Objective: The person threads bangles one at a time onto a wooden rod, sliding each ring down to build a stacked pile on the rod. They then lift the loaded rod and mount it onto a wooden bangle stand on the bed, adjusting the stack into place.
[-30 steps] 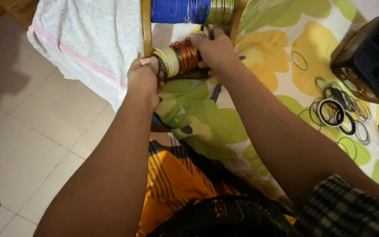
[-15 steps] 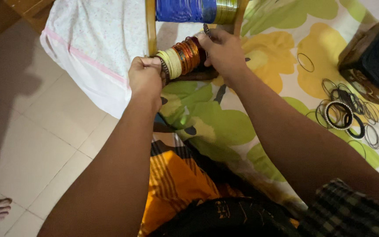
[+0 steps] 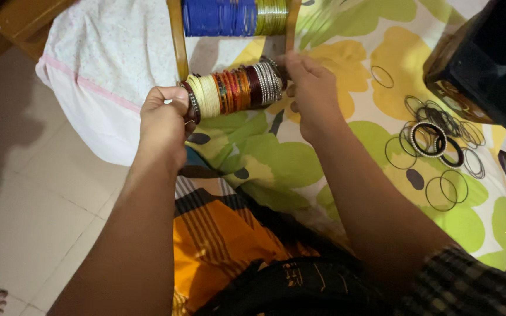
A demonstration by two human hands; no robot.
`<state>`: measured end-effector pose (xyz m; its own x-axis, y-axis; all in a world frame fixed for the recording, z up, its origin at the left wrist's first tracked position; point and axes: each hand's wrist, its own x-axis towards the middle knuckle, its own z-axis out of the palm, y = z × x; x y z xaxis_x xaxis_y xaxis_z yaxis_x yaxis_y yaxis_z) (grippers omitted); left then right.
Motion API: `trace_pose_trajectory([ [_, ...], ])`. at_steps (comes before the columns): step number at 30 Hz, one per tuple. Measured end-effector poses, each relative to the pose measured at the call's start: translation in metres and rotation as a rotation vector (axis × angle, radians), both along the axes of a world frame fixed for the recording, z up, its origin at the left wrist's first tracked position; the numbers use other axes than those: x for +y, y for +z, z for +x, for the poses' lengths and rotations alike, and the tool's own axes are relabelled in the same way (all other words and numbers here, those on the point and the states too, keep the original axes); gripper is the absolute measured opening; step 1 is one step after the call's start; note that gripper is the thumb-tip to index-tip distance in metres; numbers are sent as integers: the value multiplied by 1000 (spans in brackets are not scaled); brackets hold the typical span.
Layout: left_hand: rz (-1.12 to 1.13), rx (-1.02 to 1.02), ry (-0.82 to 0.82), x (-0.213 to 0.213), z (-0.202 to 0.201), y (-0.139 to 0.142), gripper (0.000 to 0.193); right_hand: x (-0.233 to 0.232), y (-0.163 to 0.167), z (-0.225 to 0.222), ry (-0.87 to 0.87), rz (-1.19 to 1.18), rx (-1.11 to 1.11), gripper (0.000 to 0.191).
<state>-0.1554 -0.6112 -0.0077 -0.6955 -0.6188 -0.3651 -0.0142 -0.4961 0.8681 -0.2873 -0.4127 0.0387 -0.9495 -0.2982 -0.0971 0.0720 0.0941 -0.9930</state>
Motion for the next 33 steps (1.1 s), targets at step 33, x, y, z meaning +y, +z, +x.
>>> trace_pose_trajectory([
  [33,-305,238,-345,102,-79,74,17,187,9,25,-186,-775,-363,16],
])
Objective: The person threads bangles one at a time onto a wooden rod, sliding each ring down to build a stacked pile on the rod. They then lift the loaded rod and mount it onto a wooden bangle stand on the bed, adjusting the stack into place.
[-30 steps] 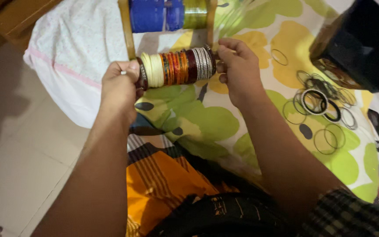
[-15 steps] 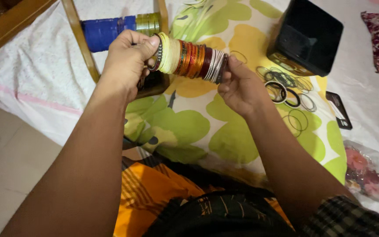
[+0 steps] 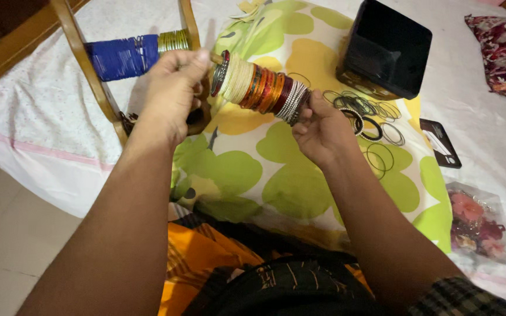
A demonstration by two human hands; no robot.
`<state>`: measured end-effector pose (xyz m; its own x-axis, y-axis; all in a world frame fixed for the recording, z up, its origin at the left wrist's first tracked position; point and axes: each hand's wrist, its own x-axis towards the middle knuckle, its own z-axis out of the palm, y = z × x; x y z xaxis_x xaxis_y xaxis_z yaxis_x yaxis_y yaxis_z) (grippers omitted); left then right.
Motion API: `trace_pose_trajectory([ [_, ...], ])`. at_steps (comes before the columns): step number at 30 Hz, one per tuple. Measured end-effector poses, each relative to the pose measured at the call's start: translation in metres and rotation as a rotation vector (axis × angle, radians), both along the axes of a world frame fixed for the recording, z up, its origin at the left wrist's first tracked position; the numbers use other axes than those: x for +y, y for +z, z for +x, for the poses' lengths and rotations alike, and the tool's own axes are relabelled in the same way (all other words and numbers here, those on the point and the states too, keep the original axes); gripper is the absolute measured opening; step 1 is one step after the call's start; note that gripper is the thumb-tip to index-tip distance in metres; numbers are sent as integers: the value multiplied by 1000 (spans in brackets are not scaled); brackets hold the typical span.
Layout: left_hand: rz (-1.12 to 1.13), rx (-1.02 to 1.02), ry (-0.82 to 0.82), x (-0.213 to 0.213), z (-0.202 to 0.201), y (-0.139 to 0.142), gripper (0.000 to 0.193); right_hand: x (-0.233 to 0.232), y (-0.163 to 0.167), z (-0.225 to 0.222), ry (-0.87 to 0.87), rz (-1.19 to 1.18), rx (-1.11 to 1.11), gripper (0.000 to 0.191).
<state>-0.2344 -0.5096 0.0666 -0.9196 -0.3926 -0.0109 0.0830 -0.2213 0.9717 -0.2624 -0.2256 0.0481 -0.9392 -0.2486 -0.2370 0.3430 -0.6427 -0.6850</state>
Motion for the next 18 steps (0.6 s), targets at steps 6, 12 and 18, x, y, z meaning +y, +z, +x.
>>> trace_pose_trajectory([
  [6,-685,-229,909,-36,8,-30,53,26,-3,-8,-23,-25,-12,14],
  [12,-659,-656,539,-90,16,-56,78,48,-2,-9,-35,-7,-19,14],
  [18,-847,-761,527,-117,2,-89,53,50,-5,-13,-104,-17,-60,12],
])
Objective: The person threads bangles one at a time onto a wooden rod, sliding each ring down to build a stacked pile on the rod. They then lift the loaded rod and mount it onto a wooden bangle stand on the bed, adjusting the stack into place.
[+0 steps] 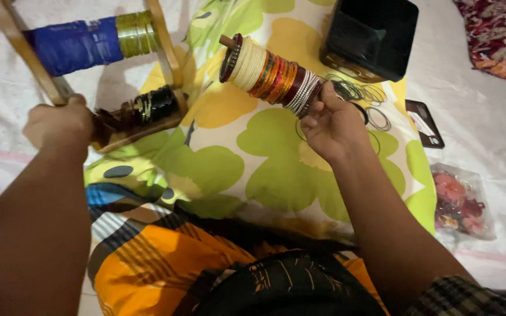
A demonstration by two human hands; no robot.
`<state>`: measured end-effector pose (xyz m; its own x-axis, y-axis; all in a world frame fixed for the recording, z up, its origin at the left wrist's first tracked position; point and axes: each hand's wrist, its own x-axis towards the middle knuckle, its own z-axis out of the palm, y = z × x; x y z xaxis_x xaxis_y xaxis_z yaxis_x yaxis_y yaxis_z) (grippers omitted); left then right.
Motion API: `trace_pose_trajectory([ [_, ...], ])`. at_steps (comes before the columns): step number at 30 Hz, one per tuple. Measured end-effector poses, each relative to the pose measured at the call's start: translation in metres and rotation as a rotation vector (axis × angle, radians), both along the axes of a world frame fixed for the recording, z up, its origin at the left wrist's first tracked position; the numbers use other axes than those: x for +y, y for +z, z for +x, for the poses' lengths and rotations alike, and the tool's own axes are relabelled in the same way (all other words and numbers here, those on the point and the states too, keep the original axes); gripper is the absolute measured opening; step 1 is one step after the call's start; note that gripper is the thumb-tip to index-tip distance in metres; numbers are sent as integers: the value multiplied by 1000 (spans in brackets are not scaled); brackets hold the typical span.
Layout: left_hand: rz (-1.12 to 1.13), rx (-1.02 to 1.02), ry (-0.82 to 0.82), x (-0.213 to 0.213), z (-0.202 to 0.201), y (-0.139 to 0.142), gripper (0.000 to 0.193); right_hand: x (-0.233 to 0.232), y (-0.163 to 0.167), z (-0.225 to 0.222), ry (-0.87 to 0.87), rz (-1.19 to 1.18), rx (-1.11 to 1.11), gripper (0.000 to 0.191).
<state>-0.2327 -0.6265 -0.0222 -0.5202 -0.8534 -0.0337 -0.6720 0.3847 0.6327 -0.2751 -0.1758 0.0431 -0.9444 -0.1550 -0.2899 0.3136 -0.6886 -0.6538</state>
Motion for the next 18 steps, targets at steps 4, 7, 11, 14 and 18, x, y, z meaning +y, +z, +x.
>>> trace_pose_trajectory([
  [4,-200,91,-5,-16,-13,-13,41,4,-3,1,13,-12,22,12],
  [7,-65,290,-80,-24,-22,-13,26,11,-5,1,-27,26,7,12],
  [11,-239,238,-45,-15,-26,-21,26,27,-7,-3,19,-21,50,14],
  [14,-343,345,-56,-13,-27,-21,24,41,-4,-12,-70,-20,3,11],
  [18,-312,410,-80,-14,-30,-5,27,65,2,-8,-70,-66,64,14],
])
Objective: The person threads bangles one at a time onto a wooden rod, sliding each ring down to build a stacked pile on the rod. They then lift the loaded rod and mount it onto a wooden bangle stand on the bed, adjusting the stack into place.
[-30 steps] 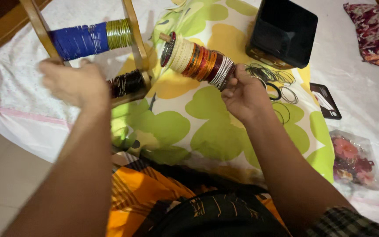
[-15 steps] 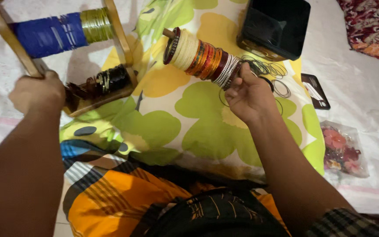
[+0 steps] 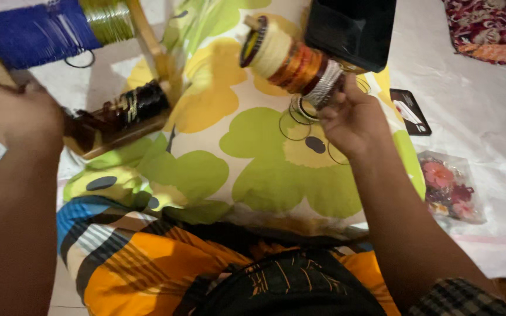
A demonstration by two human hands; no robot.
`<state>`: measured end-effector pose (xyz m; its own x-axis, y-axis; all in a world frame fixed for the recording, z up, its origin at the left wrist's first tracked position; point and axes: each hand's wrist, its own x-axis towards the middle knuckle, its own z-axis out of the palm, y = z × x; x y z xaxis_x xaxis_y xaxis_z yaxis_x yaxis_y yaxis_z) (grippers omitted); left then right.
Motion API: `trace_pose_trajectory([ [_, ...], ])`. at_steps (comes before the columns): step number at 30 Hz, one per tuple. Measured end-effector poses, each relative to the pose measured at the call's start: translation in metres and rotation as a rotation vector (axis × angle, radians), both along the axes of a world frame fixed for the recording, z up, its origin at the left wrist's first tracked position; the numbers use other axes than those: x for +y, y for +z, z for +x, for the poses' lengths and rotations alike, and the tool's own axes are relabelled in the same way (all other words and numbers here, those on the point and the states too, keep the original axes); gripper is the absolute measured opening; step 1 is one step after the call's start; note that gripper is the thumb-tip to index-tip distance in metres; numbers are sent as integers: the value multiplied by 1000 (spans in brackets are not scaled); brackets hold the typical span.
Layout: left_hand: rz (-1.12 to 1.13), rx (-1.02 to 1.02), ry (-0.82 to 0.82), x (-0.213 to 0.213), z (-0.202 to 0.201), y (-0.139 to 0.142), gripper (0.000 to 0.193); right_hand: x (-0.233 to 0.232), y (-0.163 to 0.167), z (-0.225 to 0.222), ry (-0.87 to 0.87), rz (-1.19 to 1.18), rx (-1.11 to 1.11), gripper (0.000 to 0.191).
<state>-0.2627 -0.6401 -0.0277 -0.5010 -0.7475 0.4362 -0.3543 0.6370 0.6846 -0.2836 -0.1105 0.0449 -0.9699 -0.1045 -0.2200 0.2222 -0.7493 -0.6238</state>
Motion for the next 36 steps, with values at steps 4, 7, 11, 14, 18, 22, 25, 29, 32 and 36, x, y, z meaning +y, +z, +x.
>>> trace_pose_trajectory([
  [4,-182,83,-55,14,-16,37,26,19,9,-3,-66,-1,-1,18],
  [7,-258,182,-110,32,-42,77,22,31,19,-8,-105,27,-18,16],
  [11,-139,136,-119,68,-69,118,24,52,38,-11,-154,28,8,15],
  [14,-64,165,-149,107,-82,140,23,73,52,-10,-154,12,65,15],
  [18,52,207,-271,173,-91,159,21,102,70,-7,-173,11,91,14],
  [22,78,167,-348,240,-90,172,26,126,82,0,-215,58,69,15],
  [25,181,101,-418,283,-82,171,25,145,88,11,-221,72,74,12],
  [29,131,4,-465,318,-71,165,26,169,93,28,-289,92,8,14],
  [32,102,-13,-481,329,-68,159,29,174,91,36,-241,52,-16,18],
  [36,116,-7,-478,328,-70,157,31,160,77,37,-261,16,-38,12],
])
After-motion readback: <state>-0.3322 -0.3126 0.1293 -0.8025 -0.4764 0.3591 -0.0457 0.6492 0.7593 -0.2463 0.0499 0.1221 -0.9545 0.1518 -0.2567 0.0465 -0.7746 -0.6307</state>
